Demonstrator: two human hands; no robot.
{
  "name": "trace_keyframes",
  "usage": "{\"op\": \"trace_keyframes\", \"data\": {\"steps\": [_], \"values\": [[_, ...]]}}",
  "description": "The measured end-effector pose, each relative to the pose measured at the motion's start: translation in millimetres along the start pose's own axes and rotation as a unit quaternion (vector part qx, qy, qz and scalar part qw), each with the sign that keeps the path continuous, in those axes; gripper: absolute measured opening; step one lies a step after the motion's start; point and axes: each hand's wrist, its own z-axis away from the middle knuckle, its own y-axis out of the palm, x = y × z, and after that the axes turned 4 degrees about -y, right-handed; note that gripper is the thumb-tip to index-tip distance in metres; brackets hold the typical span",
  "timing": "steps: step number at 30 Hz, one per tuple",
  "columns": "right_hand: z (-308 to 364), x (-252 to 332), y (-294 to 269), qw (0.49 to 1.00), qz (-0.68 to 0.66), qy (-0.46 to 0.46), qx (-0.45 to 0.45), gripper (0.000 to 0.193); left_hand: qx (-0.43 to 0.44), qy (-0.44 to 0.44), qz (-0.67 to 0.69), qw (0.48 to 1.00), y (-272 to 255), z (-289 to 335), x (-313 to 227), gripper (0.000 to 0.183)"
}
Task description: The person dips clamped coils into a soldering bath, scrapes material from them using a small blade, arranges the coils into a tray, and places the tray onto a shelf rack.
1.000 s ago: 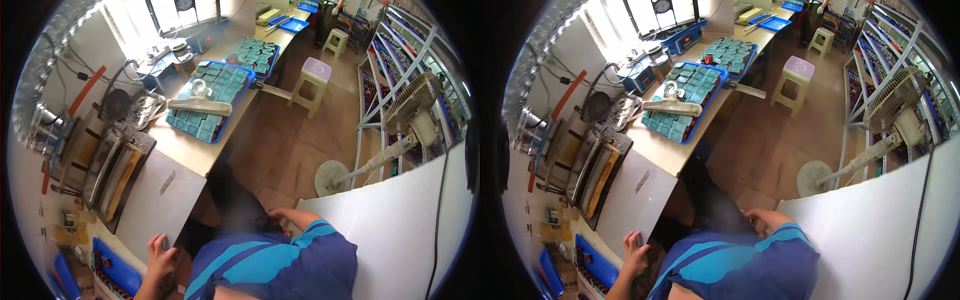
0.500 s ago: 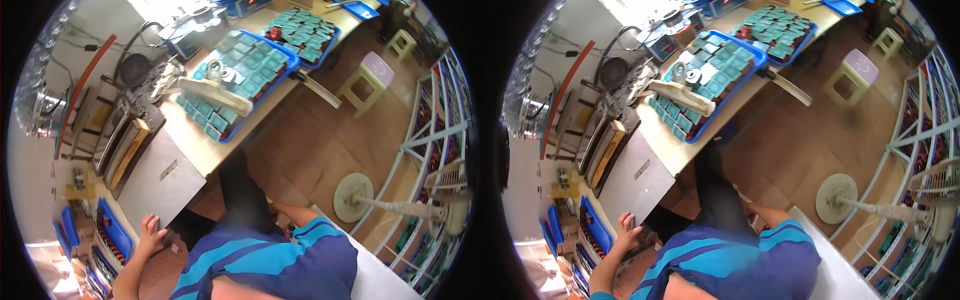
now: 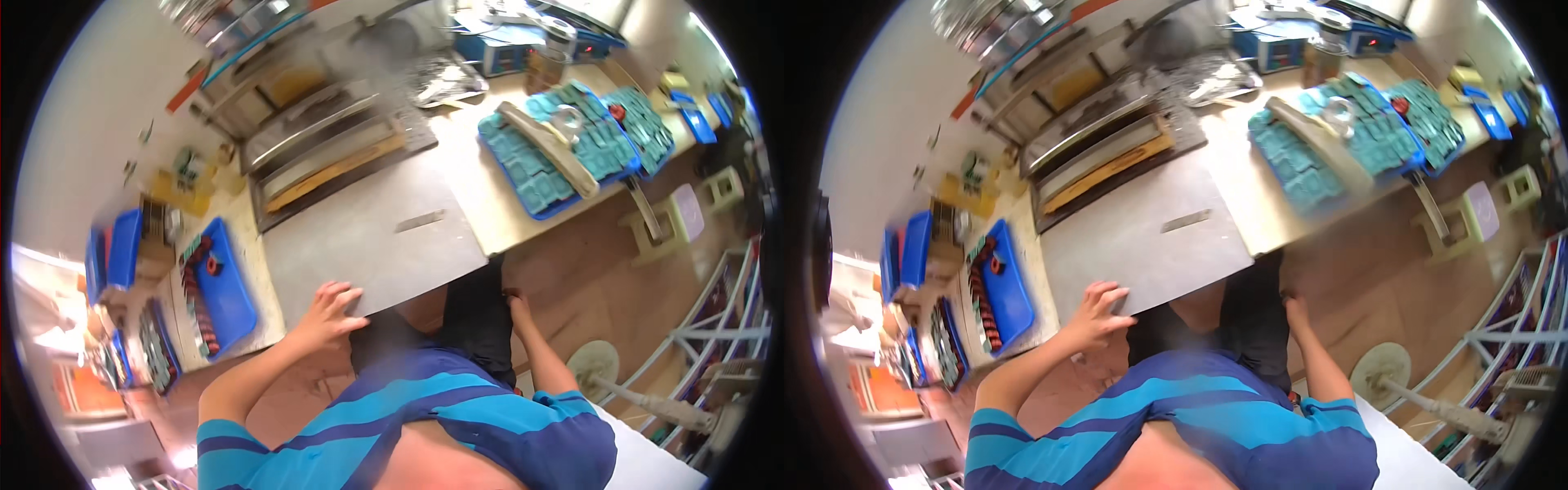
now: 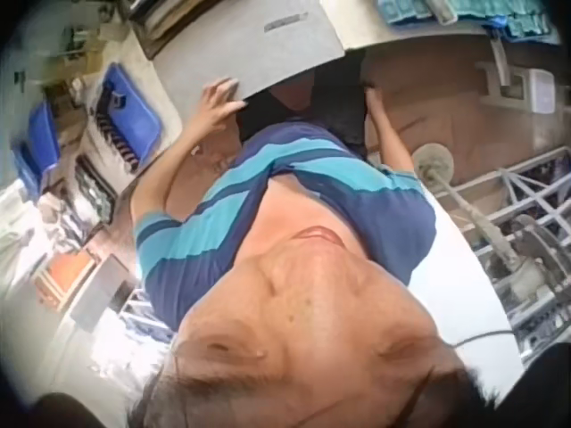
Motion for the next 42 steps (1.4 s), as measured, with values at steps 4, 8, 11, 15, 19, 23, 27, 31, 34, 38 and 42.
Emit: {"op": "trace_keyframes", "data": {"steps": [4, 8, 11, 15, 19, 23, 27, 31, 34, 38, 42], "values": [[22, 24, -21, 0.998, -0.028, 0.050, 0.003, 0.045, -0.082, 0.053, 0.149, 0.984, -2, -4, 4, 0.082], [30, 55, -12, 0.984, -0.145, 0.106, -0.008, 0.041, -0.047, 0.038, 0.112, 0.992, -9, -5, 3, 0.049], [38, 86, -10, 0.963, -0.222, 0.151, 0.014, 0.041, -0.067, 0.030, 0.102, 0.992, -11, 3, 0, 0.038], [76, 136, -4, 0.972, -0.192, 0.125, 0.055, 0.034, -0.100, 0.044, 0.084, 0.990, -5, 8, 5, 0.033], [110, 209, 2, 0.976, -0.149, 0.082, 0.135, 0.029, -0.092, 0.041, 0.084, 0.991, -14, 14, 5, 0.035], [96, 143, -21, 0.992, -0.069, 0.060, 0.092, 0.033, -0.094, 0.044, 0.130, 0.986, -14, 11, 4, 0.030], [63, 121, -5, 0.985, 0.165, -0.028, 0.042, 0.041, -0.087, -0.047, 0.297, 0.950, -23, 39, 12, 0.043], [37, 167, 50, 0.958, 0.231, -0.159, 0.059, 0.052, -0.246, -0.165, 0.190, 0.936, -97, 89, 86, 0.057], [-14, 93, 19, 0.980, 0.099, -0.156, 0.070, 0.048, -0.288, -0.249, -0.045, 0.923, -144, 98, 191, 0.055], [12, 130, 77, 0.979, -0.001, -0.080, 0.190, 0.054, -0.088, -0.397, -0.253, 0.878, -162, 148, 263, 0.076], [33, 156, 91, 0.958, 0.160, -0.166, 0.173, 0.050, 0.011, -0.403, -0.228, 0.886, -159, 184, 279, 0.073]]}}
